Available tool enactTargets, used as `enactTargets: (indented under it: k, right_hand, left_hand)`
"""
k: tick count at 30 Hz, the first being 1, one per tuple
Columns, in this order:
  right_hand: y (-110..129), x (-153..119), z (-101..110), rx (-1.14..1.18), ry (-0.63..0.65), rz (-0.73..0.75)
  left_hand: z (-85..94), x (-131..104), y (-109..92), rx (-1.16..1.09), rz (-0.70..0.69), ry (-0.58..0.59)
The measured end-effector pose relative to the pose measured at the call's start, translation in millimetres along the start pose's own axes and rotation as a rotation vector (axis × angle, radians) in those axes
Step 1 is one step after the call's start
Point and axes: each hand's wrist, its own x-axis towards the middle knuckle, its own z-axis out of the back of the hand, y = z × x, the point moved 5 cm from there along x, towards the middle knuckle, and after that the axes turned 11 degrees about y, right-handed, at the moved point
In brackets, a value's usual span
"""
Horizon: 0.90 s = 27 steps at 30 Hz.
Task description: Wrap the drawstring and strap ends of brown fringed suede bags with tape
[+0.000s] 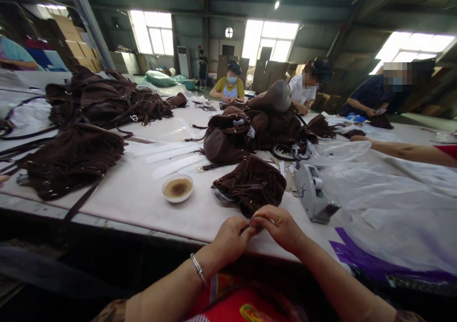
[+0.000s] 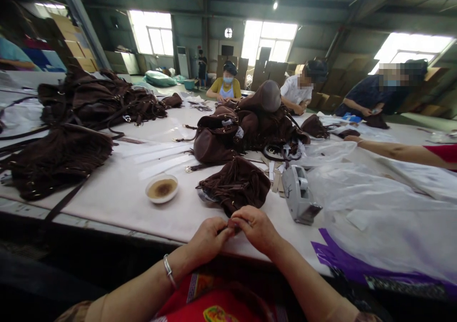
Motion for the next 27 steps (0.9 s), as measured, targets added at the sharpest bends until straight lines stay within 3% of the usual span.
enactTargets:
  k: [4, 10, 15, 22, 27]
  right_hand:
    - [12, 3, 11, -0.190, 0.068, 0.114]
    - [20, 12, 9, -0.335, 0.203, 0.046]
    - [20, 20, 6, -0.379, 0.235, 0.029]
    - [24, 12, -11, -0.785, 0.133, 0.271]
    - [24, 1, -11, -0.666, 0.222, 0.337]
  left_hand:
    - [-0.2, 1, -2, 0.046, -0.045, -0.026]
    - [3.0, -1, -10, 0.138, -0.086, -0.040]
    - [2.9, -1, -7, 0.140, -0.065, -0.032]
    - [1.0, 3, 3, -0.020, -0.021, 0.031]
    - [2.3, 3, 3, -0.001, -0.031, 0.023]
